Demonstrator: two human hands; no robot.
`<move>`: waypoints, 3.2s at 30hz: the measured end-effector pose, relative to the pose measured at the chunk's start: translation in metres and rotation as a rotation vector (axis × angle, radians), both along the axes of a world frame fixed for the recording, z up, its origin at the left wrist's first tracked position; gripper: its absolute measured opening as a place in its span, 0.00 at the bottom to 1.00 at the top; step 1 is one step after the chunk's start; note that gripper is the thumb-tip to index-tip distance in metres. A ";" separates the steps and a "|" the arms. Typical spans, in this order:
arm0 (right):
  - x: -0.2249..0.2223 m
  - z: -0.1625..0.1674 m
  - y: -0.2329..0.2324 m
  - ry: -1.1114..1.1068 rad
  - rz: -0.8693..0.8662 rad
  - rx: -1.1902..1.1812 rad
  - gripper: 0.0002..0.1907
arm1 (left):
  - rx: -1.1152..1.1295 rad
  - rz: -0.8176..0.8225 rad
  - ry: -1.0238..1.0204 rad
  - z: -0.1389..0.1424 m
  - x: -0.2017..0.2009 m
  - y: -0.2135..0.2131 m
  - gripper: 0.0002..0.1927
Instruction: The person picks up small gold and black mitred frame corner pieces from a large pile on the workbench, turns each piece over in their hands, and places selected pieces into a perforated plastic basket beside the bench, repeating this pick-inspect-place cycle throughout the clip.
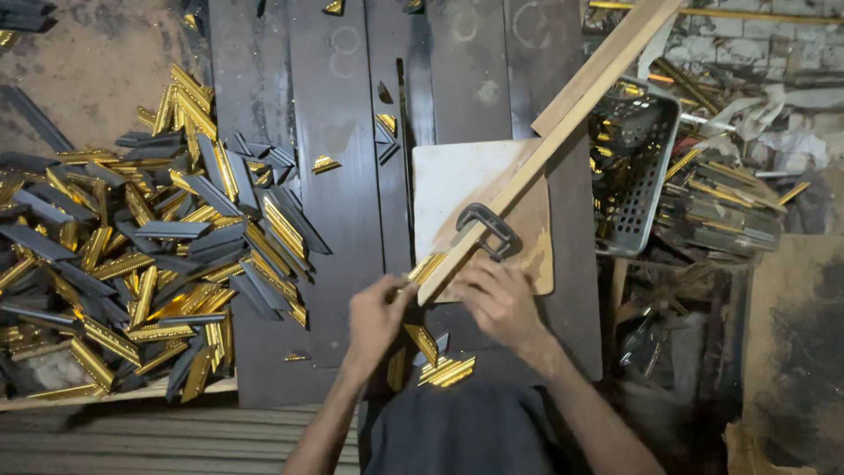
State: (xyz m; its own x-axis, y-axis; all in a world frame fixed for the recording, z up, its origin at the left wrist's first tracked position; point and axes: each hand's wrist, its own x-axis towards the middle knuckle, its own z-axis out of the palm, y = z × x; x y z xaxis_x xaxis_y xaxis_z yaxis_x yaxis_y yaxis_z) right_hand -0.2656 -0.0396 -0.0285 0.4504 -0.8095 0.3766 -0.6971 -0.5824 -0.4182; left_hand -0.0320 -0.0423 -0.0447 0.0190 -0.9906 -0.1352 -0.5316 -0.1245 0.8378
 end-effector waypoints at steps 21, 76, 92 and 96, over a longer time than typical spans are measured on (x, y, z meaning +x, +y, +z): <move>0.020 0.007 -0.051 0.181 0.090 0.103 0.32 | -0.038 0.411 -0.748 -0.023 0.107 0.003 0.21; 0.032 -0.011 0.025 -0.057 0.155 0.179 0.09 | -0.167 0.405 -0.147 0.003 0.102 0.034 0.14; 0.007 0.009 -0.009 -0.372 -0.134 0.204 0.09 | -0.030 0.146 0.283 0.021 0.018 0.024 0.12; -0.005 0.015 -0.010 -0.027 -0.116 0.004 0.15 | -0.003 0.117 0.125 0.008 -0.001 0.008 0.11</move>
State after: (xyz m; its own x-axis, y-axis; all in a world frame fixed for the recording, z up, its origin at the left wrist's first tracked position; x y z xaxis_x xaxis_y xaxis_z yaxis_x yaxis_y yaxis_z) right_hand -0.2702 -0.0491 -0.0139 0.3433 -0.8572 0.3837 -0.7483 -0.4966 -0.4399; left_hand -0.0326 -0.0343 -0.0364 0.1178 -0.9830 -0.1408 -0.4051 -0.1770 0.8970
